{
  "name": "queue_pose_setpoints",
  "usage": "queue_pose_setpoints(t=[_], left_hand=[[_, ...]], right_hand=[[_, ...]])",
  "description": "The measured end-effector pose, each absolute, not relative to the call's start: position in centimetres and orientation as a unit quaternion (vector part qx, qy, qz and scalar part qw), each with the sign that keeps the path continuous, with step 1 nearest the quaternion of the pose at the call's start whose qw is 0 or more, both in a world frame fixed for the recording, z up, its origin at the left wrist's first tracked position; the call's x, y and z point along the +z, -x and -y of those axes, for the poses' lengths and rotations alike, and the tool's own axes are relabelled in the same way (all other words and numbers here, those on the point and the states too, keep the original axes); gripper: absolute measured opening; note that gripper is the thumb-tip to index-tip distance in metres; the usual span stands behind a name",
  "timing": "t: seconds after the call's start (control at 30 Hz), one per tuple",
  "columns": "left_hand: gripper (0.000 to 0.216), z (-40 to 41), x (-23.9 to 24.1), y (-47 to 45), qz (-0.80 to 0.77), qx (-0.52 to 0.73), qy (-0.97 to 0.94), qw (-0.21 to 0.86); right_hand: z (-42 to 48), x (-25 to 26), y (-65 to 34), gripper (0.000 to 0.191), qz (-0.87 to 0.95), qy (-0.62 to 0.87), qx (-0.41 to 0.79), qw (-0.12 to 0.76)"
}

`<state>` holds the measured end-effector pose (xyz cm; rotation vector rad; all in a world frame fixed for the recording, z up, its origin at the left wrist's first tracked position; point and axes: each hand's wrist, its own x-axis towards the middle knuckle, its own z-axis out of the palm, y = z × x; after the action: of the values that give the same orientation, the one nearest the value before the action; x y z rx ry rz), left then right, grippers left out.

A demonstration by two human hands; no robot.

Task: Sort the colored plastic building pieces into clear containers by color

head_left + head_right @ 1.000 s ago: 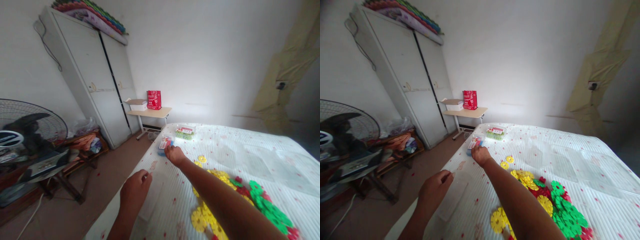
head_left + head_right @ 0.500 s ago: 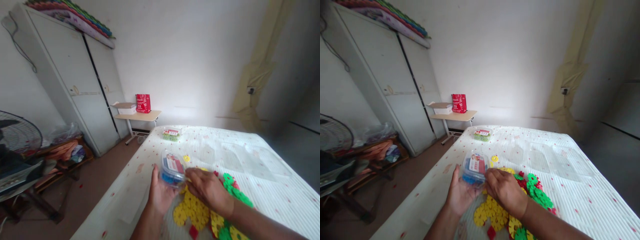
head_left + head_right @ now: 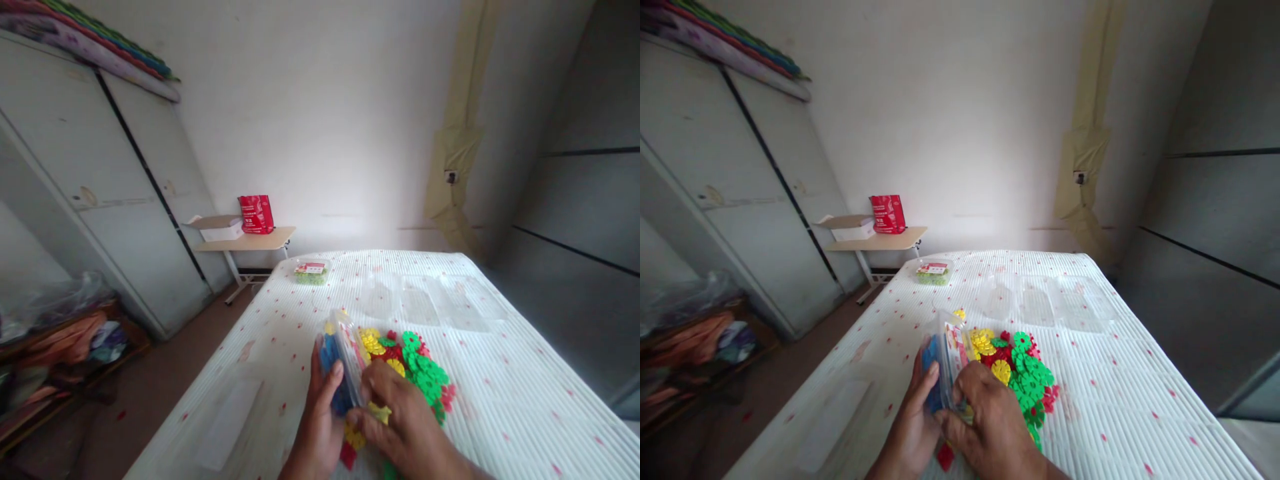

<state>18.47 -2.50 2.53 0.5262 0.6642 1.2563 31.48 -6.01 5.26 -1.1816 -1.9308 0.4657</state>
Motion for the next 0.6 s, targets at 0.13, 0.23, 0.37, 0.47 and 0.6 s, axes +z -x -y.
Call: queue_pose_setpoints(t=[0.13, 0.23, 0.37, 0.47, 0.6], left_hand=[[0.074, 2.3, 2.0, -18.3, -0.313, 0.557, -0.273, 0.72], [0.076, 2.3, 2.0, -18.3, -0.317, 0.55, -0.281, 0.719], [0.078, 2.3, 2.6, -18.5, -0.33, 0.539, -0.289, 0.719], [0.074, 2.1, 3.0, -18.7, -0.337, 0.532, -0.293, 0.719], [0.072, 1.6, 3.3, -18.4, -0.352, 0.51, -0.297, 0.726]], right_hand=[[6.3, 5.1, -32.2, 0.016, 0.743, 0.457, 0.235, 0.429], [6.7, 5.1, -33.1, 0.015, 0.721, 0.491, 0.215, 0.439], [7.0, 5.2, -34.4, 0.013, 0.698, 0.522, 0.171, 0.46], [6.9, 5.0, -35.8, 0.017, 0.674, 0.527, 0.19, 0.482], [6.2, 4.2, -38.0, 0.026, 0.604, 0.532, 0.261, 0.533]])
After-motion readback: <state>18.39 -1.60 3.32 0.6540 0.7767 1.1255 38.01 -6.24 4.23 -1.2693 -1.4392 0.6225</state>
